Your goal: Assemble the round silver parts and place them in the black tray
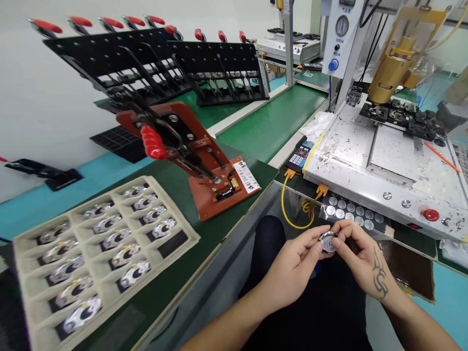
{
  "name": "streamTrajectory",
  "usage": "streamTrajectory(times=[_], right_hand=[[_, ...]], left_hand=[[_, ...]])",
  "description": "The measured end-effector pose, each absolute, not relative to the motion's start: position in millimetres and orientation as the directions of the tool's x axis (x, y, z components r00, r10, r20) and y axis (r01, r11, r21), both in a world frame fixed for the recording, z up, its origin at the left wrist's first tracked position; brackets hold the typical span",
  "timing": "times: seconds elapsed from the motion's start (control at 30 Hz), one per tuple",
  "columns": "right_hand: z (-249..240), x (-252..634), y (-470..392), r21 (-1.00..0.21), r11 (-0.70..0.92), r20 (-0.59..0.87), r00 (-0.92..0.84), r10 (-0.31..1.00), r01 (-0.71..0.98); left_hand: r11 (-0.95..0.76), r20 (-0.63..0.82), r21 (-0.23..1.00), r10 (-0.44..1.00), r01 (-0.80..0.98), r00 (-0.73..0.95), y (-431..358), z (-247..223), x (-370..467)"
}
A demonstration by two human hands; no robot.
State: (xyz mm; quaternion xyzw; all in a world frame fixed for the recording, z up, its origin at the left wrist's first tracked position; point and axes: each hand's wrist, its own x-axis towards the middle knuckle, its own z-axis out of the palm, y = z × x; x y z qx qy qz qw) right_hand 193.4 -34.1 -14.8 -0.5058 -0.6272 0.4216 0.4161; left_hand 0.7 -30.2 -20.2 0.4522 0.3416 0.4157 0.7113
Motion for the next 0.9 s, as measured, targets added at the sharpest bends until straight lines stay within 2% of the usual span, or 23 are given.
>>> streamTrajectory(times=[0.2, 0.3, 0.4, 0.47, 0.53, 0.6, 0.7, 0.8, 0.9], right_hand=[[-23, 195, -36, -0.819, 0.311, 0.283, -0.131, 0.95, 0.483], [-27, 199, -33, -0.743, 0.331, 0.299, -0.154, 0.942, 0.581], [-26, 200, -27, -0.701, 0.441, 0.309, -0.318, 0.896, 0.561], [-25, 199, -24, -0.719, 0.478, 0.333, -0.355, 0.874, 0.504], [-23, 196, -21, -0.817, 0.381, 0.294, -0.256, 0.921, 0.432], [-23, 193, -19, -0.941, 0.185, 0.149, -0.145, 0.978, 0.283], [-24, 186, -17, -0.998, -0.05, -0.053, -0.098, 0.994, 0.038], [-27, 178, -17, -0.993, -0.107, -0.102, -0.107, 0.989, -0.05], [-28, 173, -20, -0.994, -0.095, -0.09, -0.121, 0.989, -0.043]], left_hand=[[0.126, -0.058, 0.978, 0.931, -0.167, 0.362, -32, -33, 6], [0.042, -0.016, 0.997, 0.927, -0.061, 0.374, -29, -34, 2], [-0.062, -0.007, 0.989, 0.89, 0.137, 0.456, -22, -26, -7], [-0.095, -0.003, 0.978, 0.882, 0.185, 0.471, -16, -19, -13], [-0.058, 0.006, 0.992, 0.908, 0.11, 0.419, -11, -14, -17], [0.017, -0.014, 1.0, 0.939, -0.006, 0.344, -8, -13, -17], [0.106, -0.075, 0.99, 0.953, -0.091, 0.292, -9, -14, -14], [0.141, -0.104, 0.984, 0.948, -0.104, 0.301, -14, -15, -11], [0.137, -0.1, 0.984, 0.953, -0.114, 0.286, -18, -11, -11]])
